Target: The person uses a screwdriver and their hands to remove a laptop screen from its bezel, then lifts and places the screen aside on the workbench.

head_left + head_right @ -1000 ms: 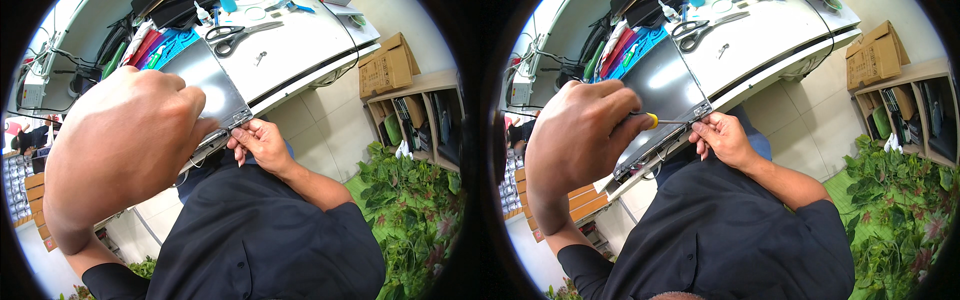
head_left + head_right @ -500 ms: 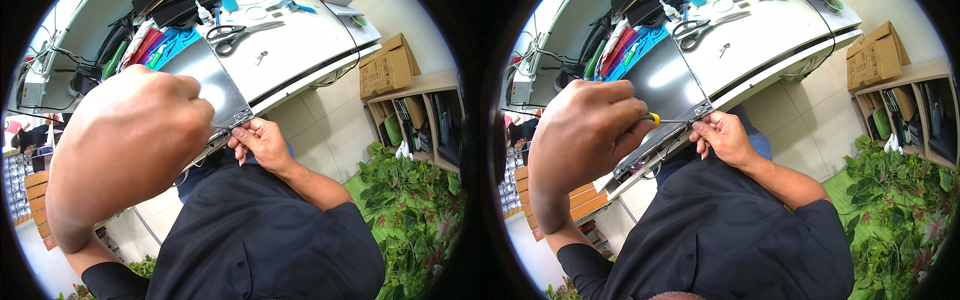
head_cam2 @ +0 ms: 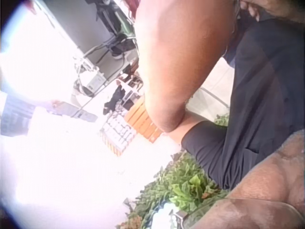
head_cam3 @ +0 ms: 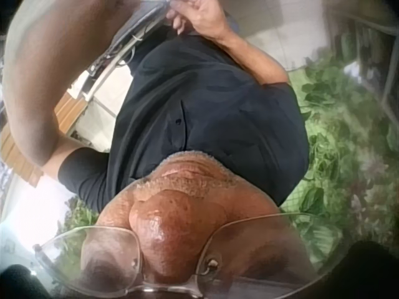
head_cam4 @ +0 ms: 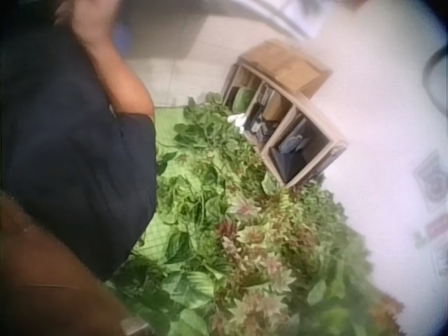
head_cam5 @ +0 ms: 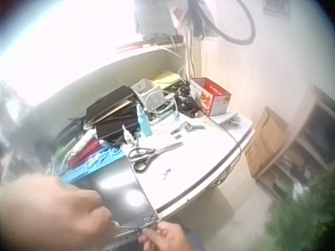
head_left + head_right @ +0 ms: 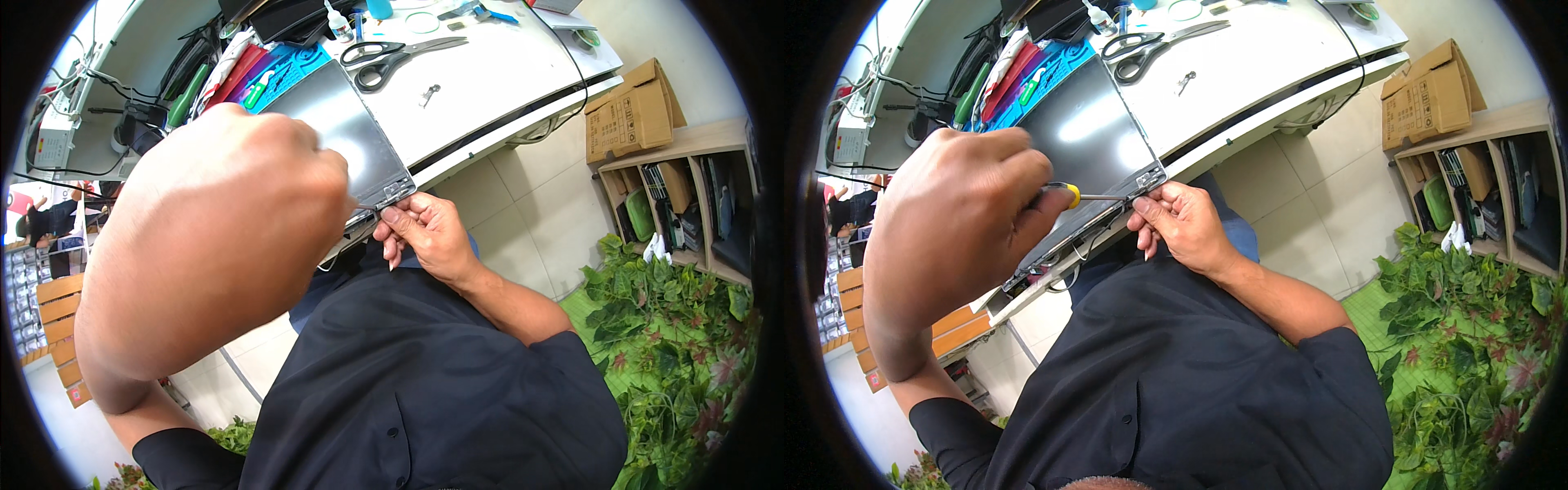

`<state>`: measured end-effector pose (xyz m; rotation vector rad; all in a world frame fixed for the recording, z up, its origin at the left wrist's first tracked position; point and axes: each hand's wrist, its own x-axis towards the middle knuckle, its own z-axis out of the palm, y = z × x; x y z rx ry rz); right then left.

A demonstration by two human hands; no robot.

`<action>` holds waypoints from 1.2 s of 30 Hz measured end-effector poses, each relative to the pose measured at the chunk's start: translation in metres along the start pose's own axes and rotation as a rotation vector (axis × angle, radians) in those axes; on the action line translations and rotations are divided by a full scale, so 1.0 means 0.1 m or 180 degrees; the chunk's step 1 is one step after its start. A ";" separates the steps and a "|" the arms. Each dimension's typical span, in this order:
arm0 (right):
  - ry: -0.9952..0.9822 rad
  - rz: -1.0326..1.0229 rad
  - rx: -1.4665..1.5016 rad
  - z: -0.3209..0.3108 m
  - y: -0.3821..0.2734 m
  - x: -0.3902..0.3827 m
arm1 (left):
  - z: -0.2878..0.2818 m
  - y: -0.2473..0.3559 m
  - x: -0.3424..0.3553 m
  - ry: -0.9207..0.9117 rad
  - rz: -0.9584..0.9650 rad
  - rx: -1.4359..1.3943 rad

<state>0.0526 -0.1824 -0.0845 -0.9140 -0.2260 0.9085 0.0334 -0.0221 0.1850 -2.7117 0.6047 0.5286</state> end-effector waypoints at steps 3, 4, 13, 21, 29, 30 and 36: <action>-0.0008 -0.0012 -0.0010 0.00 0.00 0.00 | 0.11 -0.05 0.00 0.0636 0.0568 -0.0222; -0.0013 0.0013 0.0019 -0.01 0.01 0.00 | 0.11 -0.04 0.00 0.0781 0.0768 -0.0206; 0.0070 0.0041 0.0018 0.02 0.01 -0.01 | 0.00 0.03 -0.02 0.0189 -0.0186 -0.0217; -0.0035 -0.0074 0.0020 -0.01 0.03 0.00 | 0.13 -0.02 -0.01 0.0969 0.0745 -0.0238; -0.0017 0.0019 0.0097 -0.01 0.03 -0.01 | 0.39 -0.06 0.00 0.2490 0.0548 -0.1308; 0.0003 0.0003 0.0077 -0.02 0.02 0.00 | 0.49 -0.07 -0.02 0.2850 0.0441 -0.1237; 0.0003 0.0033 0.0054 0.01 0.01 -0.01 | 1.09 0.22 -0.11 0.3729 -0.0450 -0.1373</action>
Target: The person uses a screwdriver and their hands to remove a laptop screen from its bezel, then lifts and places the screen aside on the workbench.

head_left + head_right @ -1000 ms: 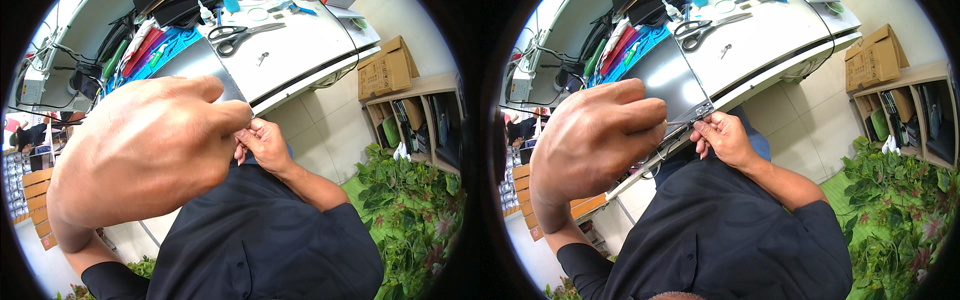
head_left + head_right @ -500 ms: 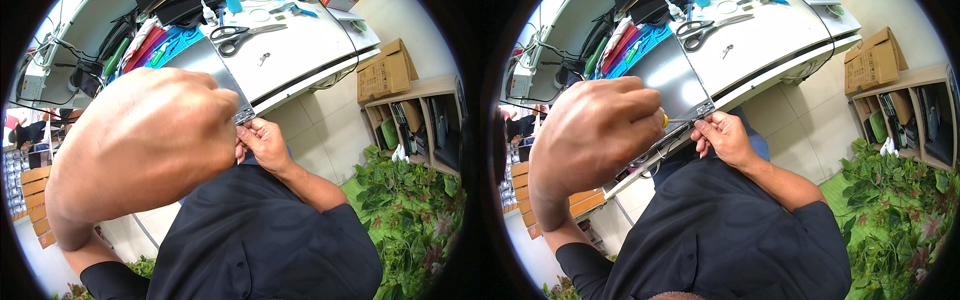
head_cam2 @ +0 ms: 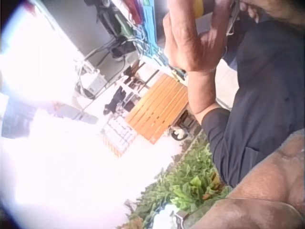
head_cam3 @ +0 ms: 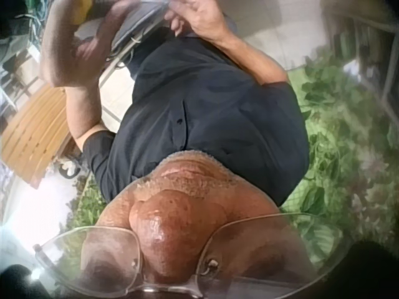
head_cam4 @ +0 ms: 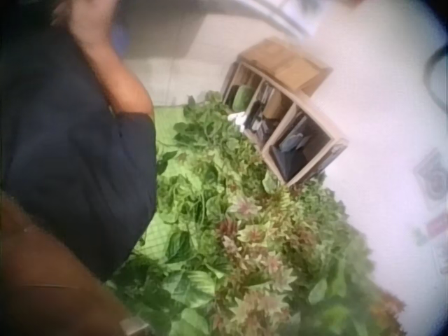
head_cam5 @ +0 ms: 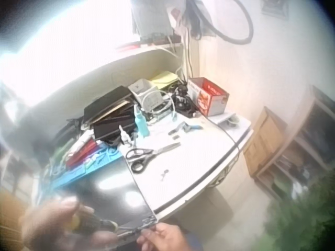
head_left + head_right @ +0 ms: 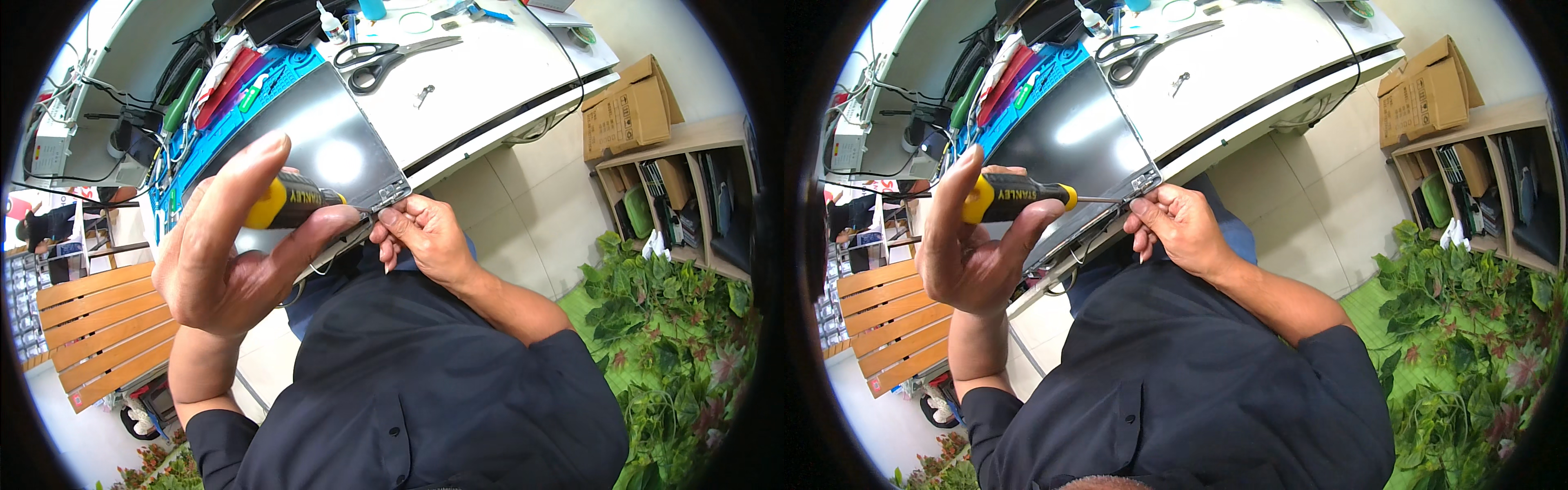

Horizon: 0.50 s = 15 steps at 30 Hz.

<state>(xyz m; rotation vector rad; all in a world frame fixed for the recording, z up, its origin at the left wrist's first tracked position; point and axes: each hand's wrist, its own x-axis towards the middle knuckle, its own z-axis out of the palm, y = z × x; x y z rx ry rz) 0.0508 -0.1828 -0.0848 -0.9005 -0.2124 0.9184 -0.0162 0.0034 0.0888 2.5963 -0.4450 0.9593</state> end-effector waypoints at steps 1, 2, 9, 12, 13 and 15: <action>-0.0005 -0.0038 -0.0010 0.00 0.00 0.01 | 0.00 0.00 -0.03 0.0001 -0.0022 -0.0045; -0.0013 -0.0074 -0.0020 0.00 0.01 0.01 | -0.03 -0.03 -0.04 -0.0109 0.0064 -0.0122; -0.0002 -0.0106 0.0006 0.00 0.00 0.01 | 0.00 -0.17 -0.04 -0.0116 0.0259 -0.0437; 0.0011 -0.0098 0.0022 0.00 0.00 0.01 | -0.01 -0.22 -0.02 -0.0189 0.0382 -0.0598; 0.0009 -0.0099 0.0044 0.00 0.00 0.01 | -0.01 -0.24 -0.02 -0.0199 0.0415 -0.0628; 0.0003 -0.0098 0.0064 0.00 0.00 0.01 | -0.02 -0.24 -0.01 -0.0245 0.0444 -0.0685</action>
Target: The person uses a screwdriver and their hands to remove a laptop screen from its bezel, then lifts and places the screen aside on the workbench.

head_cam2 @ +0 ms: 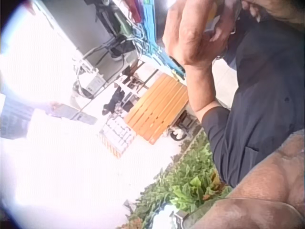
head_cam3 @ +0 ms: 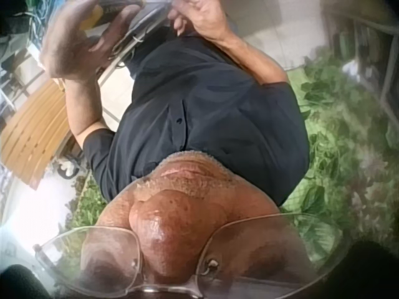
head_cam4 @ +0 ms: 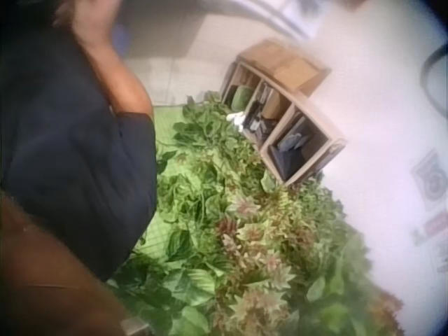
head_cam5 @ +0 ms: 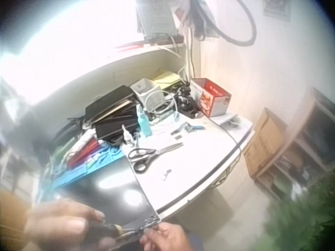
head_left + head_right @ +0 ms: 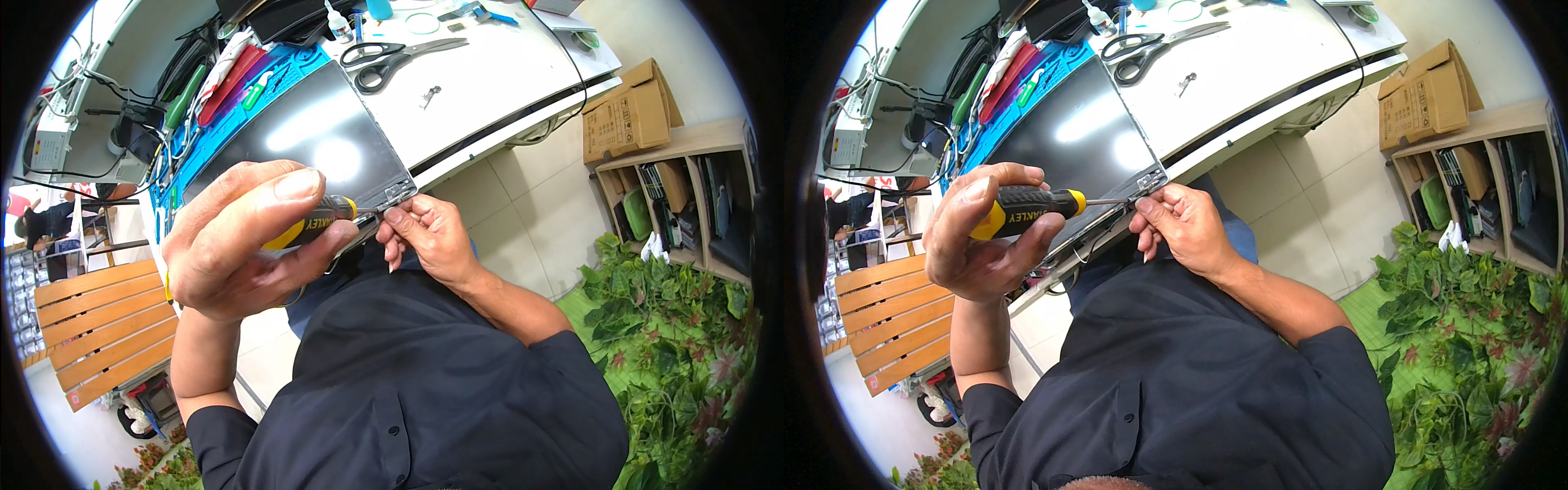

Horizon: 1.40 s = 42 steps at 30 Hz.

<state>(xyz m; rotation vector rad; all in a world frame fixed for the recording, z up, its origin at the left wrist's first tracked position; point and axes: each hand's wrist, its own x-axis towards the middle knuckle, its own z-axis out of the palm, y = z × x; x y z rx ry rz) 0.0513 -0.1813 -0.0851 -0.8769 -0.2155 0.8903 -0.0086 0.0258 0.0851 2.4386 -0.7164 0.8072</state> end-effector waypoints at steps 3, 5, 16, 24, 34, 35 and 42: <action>0.0004 0.0026 -0.0005 0.00 0.00 0.01 | -0.02 0.01 0.02 -0.0067 -0.0038 -0.0070; 0.0008 0.0025 -0.0005 -0.01 0.01 0.01 | -0.01 -0.01 0.01 -0.0072 -0.0042 -0.0070; 0.0011 0.0142 -0.0220 -0.02 0.00 -0.04 | 0.11 -0.11 -0.22 0.1034 -0.0463 -0.0310; 0.0028 -0.0004 -0.0227 -0.04 -0.03 -0.06 | -0.22 -0.84 0.22 0.2108 -0.1402 -0.0531; -0.0013 0.0018 -0.0257 -0.05 0.00 -0.04 | -0.02 -1.63 0.23 0.1945 -0.1664 0.0363; 0.0001 0.0026 -0.0248 -0.05 0.00 -0.04 | 0.00 -1.64 0.22 0.1900 -0.1704 0.0410; 0.0006 0.0006 -0.0295 -0.04 -0.01 -0.04 | 0.09 -1.67 0.16 0.1701 -0.1790 0.0472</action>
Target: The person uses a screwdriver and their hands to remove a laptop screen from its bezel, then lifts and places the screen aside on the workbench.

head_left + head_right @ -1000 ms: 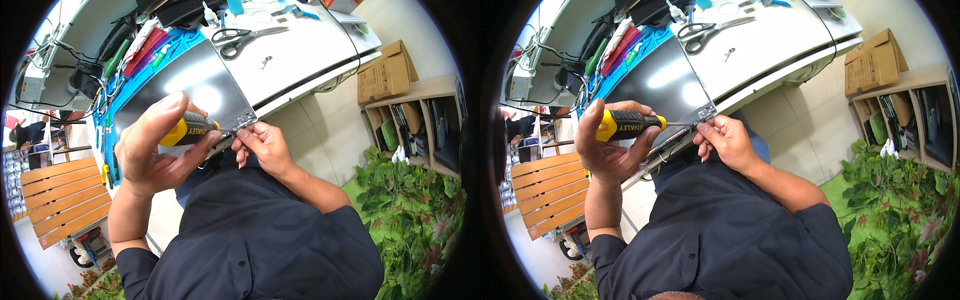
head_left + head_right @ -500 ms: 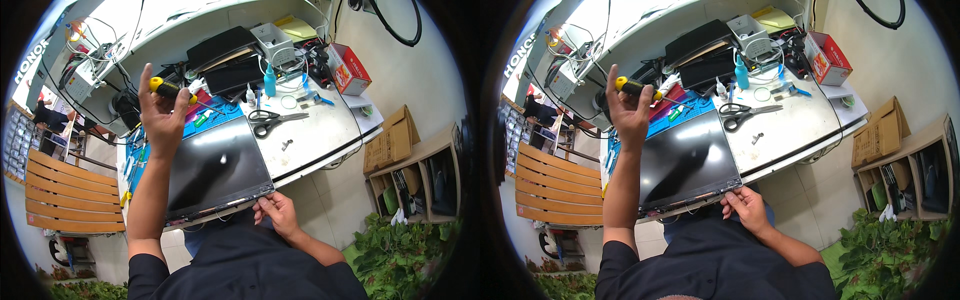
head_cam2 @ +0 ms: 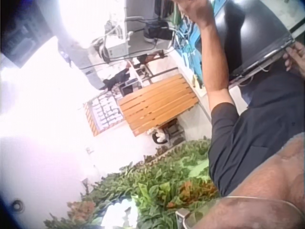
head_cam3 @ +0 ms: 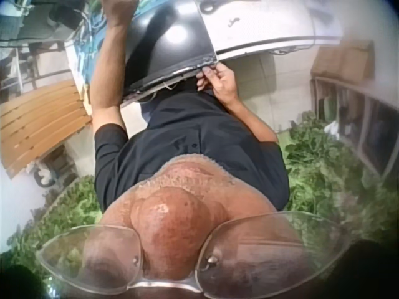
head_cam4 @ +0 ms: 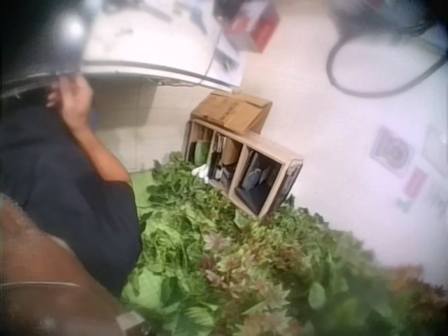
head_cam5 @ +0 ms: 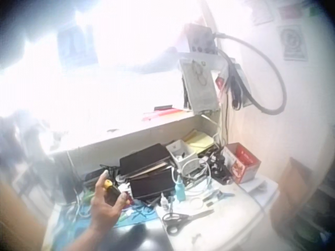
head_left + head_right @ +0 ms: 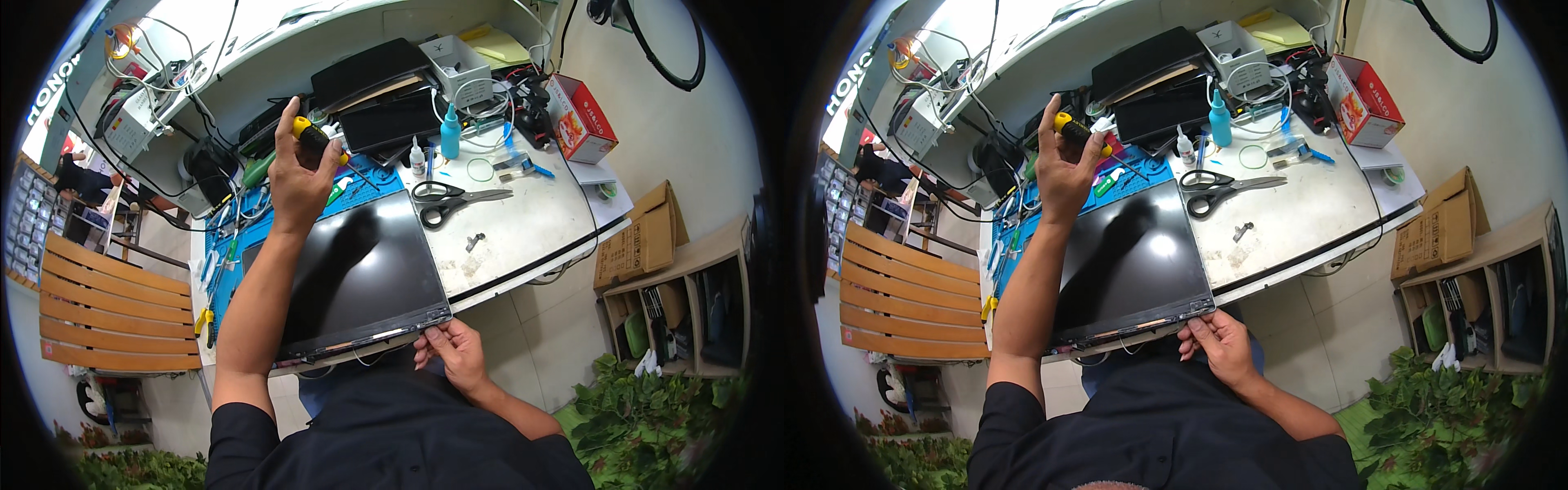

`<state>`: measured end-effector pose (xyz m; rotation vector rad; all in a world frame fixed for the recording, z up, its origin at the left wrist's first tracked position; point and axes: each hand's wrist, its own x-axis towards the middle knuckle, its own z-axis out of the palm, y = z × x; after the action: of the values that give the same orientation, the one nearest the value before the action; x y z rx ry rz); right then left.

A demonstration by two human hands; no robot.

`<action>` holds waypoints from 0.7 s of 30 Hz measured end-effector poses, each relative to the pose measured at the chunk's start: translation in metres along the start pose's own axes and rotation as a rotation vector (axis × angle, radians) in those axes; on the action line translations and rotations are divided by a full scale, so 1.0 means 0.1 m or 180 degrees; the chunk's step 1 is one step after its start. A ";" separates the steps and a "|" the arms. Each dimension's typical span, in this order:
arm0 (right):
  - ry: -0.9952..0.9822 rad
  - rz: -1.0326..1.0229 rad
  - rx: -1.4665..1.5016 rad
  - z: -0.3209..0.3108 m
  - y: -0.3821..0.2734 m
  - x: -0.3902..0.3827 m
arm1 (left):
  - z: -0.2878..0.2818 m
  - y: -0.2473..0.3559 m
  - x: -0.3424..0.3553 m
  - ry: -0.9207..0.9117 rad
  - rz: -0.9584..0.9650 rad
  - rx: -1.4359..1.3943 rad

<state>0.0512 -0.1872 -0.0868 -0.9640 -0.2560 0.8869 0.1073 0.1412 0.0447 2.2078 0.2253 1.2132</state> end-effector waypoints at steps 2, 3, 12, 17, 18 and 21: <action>0.0003 0.0000 -0.0009 0.00 -0.01 0.01 | 0.01 0.01 0.00 -0.0045 -0.0075 -0.0074; 0.0001 0.0001 -0.0020 0.00 -0.01 0.01 | 0.02 0.04 -0.01 -0.0062 -0.0131 -0.0127; -0.0014 0.0020 -0.0014 0.01 -0.02 0.03 | 0.02 -0.07 0.03 0.0057 0.0085 -0.0017; 0.0005 -0.0020 -0.0006 -0.02 0.01 0.02 | 0.01 0.00 0.03 0.0145 0.0109 0.0050; 0.0016 -0.0047 -0.0007 -0.03 0.00 0.04 | 0.02 0.04 0.07 0.0184 0.0172 0.0043; 0.0073 0.0004 0.0034 -0.02 0.00 0.04 | -0.08 0.05 0.05 0.0180 0.0435 -0.0016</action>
<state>0.0551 -0.1858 -0.0886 -0.9638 -0.2310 0.8770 0.1035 0.1428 0.0541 2.2167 0.0948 1.3491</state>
